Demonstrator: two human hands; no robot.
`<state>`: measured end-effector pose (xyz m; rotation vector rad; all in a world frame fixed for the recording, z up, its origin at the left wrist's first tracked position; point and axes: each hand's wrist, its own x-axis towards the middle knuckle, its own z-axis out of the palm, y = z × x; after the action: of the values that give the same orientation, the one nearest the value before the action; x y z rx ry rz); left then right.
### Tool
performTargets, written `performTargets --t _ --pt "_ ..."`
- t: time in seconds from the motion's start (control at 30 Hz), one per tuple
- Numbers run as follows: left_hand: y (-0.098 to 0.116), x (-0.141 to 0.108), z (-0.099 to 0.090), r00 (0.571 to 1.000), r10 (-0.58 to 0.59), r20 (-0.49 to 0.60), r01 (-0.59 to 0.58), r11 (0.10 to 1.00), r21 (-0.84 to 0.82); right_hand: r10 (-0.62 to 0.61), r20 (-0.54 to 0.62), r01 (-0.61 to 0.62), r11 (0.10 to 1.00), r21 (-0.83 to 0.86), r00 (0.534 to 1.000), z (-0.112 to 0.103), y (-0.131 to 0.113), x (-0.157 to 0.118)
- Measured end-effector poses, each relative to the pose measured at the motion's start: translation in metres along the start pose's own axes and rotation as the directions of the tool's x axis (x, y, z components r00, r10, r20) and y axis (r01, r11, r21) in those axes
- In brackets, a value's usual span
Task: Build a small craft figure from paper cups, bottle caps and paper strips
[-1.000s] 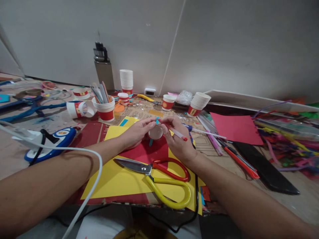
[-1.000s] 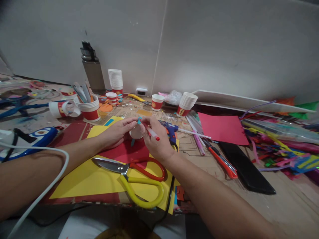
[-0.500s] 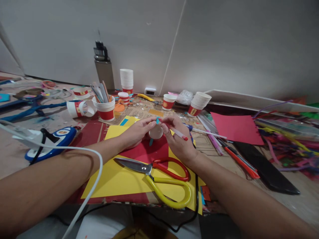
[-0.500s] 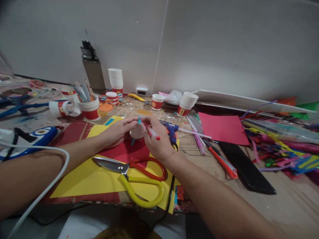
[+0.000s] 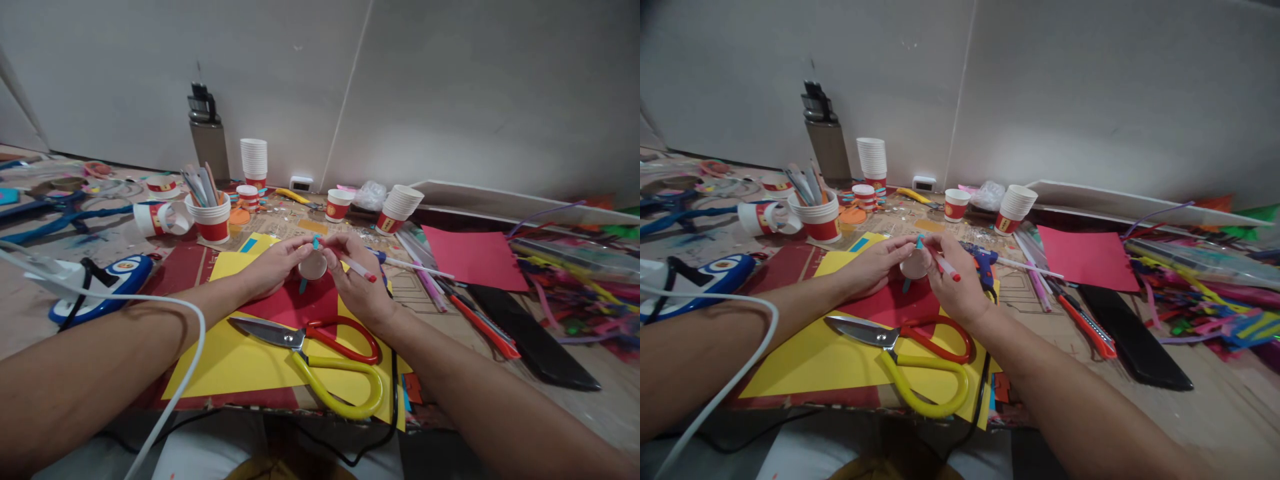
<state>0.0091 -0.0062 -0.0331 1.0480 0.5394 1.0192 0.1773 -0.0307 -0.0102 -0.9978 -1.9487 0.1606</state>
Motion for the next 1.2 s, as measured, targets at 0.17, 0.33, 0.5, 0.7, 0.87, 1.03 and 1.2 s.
performTargets --t 0.17,0.33,0.5,0.7,0.87,1.03,1.2 --pt "0.0004 0.0006 -0.0007 1.0 -0.006 0.008 0.006 1.0 -0.005 0.003 0.0 -0.003 1.0 -0.002 1.0 0.0 -0.0002 0.0" --pt "0.0003 0.0006 -0.0006 1.0 -0.006 -0.008 0.006 1.0 0.001 0.005 0.004 -0.005 1.0 0.003 1.0 -0.0001 -0.001 0.0002" --pt "0.0007 0.0004 0.0002 1.0 -0.006 -0.004 0.006 1.0 0.008 0.001 0.003 -0.001 1.0 -0.008 1.0 -0.0006 -0.0019 0.0002" --pt "-0.0003 0.0013 -0.0011 1.0 -0.022 -0.009 0.022 1.0 0.003 -0.003 0.004 0.003 1.0 -0.003 1.0 -0.0008 -0.0015 0.0003" --pt "-0.0007 0.0014 -0.0018 1.0 -0.01 0.001 0.01 1.0 0.009 -0.025 0.003 0.025 1.0 -0.011 1.0 -0.0004 -0.0009 0.0003" --pt "0.0009 0.0006 0.0002 1.0 -0.03 -0.001 0.03 1.0 0.0 -0.01 0.006 0.01 1.0 0.002 1.0 -0.0001 -0.0009 0.0001" --pt "-0.0004 0.0012 -0.0009 1.0 -0.03 -0.006 0.03 0.999 -0.013 -0.024 0.006 0.024 1.0 0.001 1.0 -0.0006 -0.0017 0.0006"
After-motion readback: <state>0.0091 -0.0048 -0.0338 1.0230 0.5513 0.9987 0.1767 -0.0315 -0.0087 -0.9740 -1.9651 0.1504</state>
